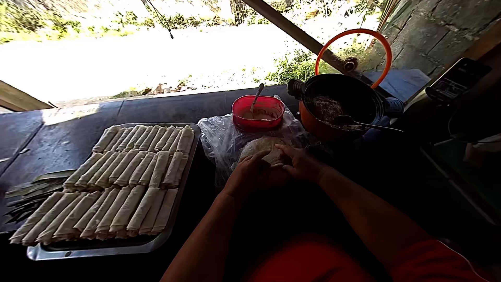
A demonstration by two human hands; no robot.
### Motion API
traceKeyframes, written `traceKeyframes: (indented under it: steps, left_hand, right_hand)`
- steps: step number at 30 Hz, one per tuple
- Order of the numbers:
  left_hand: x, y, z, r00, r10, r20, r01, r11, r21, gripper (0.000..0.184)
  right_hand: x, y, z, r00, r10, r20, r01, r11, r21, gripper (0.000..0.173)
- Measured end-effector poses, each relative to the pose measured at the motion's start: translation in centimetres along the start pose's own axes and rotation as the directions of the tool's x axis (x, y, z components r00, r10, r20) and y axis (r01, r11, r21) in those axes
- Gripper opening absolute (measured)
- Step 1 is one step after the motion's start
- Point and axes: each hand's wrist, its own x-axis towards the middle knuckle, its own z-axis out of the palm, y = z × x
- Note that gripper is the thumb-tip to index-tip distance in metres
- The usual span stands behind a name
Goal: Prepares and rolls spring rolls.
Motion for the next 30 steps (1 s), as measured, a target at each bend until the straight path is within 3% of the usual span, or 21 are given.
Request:
traceKeyframes:
  steps: [15,19,23,26,30]
  left_hand:
    - [-1.9,-1.5,-1.1,0.999,-0.033,-0.033,0.032,0.999,-0.012,0.052]
    - [-1.4,0.6,-1.2,0.997,0.017,-0.074,-0.017,1.0,0.008,0.055]
    - [0.3,1.7,0.5,0.997,0.064,-0.031,-0.064,0.998,0.003,0.043]
    - [0.8,0.9,1.7,0.998,0.057,-0.012,-0.057,0.998,0.015,0.041]
    - [0.6,0.6,2.0,0.999,0.042,-0.011,-0.042,0.999,-0.005,0.039]
  right_hand:
    - [-0.1,0.4,0.2,0.999,-0.043,-0.016,0.044,0.998,0.042,0.059]
    - [0.0,0.2,-0.3,0.999,-0.036,0.008,0.035,0.996,0.086,0.054]
    - [-0.1,0.0,-0.4,1.0,-0.022,-0.002,0.022,0.993,0.112,0.051]
    - [-1.1,0.7,-0.4,0.996,-0.053,-0.068,0.053,0.999,0.0,0.044]
    - [-2.0,2.2,-0.7,0.993,-0.03,-0.11,0.02,0.995,-0.095,0.018]
